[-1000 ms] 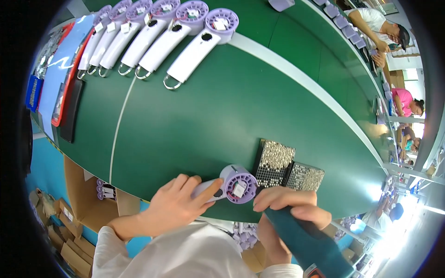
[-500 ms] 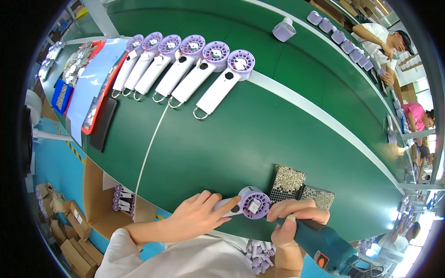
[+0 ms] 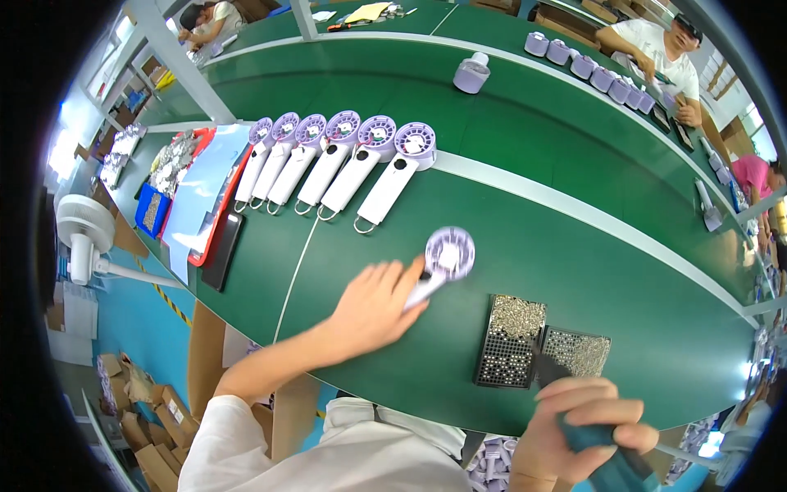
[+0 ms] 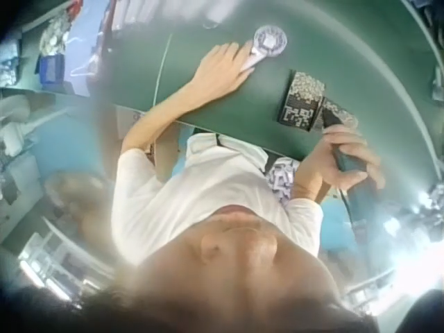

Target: The person assembles handheld fans by securing fan housings with screws using an electric screwdriver.

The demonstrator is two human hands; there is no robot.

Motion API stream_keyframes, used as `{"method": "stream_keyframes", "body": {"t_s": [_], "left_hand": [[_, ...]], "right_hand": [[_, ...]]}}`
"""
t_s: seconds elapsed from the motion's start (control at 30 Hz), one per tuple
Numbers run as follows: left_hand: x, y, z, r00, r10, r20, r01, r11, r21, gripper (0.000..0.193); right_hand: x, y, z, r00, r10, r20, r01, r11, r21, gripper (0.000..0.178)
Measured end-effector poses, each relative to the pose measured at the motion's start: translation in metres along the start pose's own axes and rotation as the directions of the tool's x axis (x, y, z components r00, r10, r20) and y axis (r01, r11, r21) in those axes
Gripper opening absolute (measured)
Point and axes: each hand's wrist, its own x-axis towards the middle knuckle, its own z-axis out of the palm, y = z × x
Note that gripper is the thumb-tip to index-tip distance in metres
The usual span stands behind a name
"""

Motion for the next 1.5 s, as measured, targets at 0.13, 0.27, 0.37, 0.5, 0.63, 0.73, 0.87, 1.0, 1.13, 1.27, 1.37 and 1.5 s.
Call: {"method": "stream_keyframes", "body": {"t_s": [0.13, 0.27, 0.37, 0.5, 0.63, 0.73, 0.87, 1.0, 1.13, 1.27, 1.37, 1.5], "left_hand": [[0.065, -0.029, 0.028, 0.985, 0.060, -0.162, -0.046, 0.995, 0.085, 0.053], [0.102, -0.034, 0.033, 0.978, -0.027, -0.206, 0.059, 0.986, 0.153, 0.051], [0.115, -0.036, 0.036, 0.966, -0.067, -0.250, 0.123, 0.969, 0.214, 0.047], [0.125, -0.032, 0.029, 0.960, -0.099, -0.261, 0.156, 0.966, 0.206, 0.055], [0.204, -0.062, 0.025, 0.916, -0.022, -0.402, 0.076, 0.990, 0.117, 0.056], [0.280, -0.117, 0.032, 0.930, -0.212, -0.302, 0.219, 0.976, -0.011, 0.068], [0.351, -0.210, 0.081, 0.812, -0.581, -0.061, 0.562, 0.805, -0.191, 0.114], [0.363, -0.236, 0.094, 0.797, -0.603, -0.044, 0.566, 0.770, -0.295, 0.100], [0.345, -0.212, 0.072, 0.798, -0.581, -0.161, 0.450, 0.751, -0.483, 0.083], [0.311, -0.171, 0.012, 0.802, -0.573, -0.169, 0.257, 0.586, -0.768, 0.062], [0.272, -0.167, -0.041, 0.871, -0.407, -0.277, -0.101, 0.403, -0.910, 0.040], [0.183, -0.117, -0.117, 0.754, -0.579, -0.310, -0.339, 0.062, -0.939, 0.046]], "right_hand": [[0.008, 0.032, -0.042, 0.997, -0.044, -0.060, 0.042, 0.999, -0.030, 0.017], [0.005, 0.057, -0.067, 0.987, -0.048, -0.153, 0.029, 0.992, -0.126, 0.015], [0.003, 0.059, -0.077, 0.964, 0.061, -0.261, -0.088, 0.992, -0.091, 0.013], [0.007, 0.055, -0.092, 0.952, 0.078, -0.297, -0.075, 0.997, 0.021, 0.015], [0.011, 0.056, -0.098, 0.945, 0.084, -0.317, -0.101, 0.994, -0.035, 0.017], [0.013, 0.055, -0.099, 0.939, 0.146, -0.313, -0.143, 0.989, 0.032, 0.019], [0.011, 0.062, -0.096, 0.920, 0.227, -0.319, -0.222, 0.974, 0.054, 0.025], [0.008, 0.060, -0.093, 0.910, 0.253, -0.328, -0.246, 0.967, 0.064, 0.027], [0.002, 0.056, -0.094, 0.941, 0.181, -0.286, -0.189, 0.982, -0.002, 0.022], [0.001, 0.050, -0.090, 0.917, 0.273, -0.291, -0.271, 0.961, 0.048, 0.026], [0.003, 0.050, -0.090, 0.932, 0.257, -0.255, -0.234, 0.965, 0.117, 0.019], [0.007, 0.039, -0.083, 0.948, 0.286, -0.140, -0.245, 0.936, 0.254, 0.026]]}}
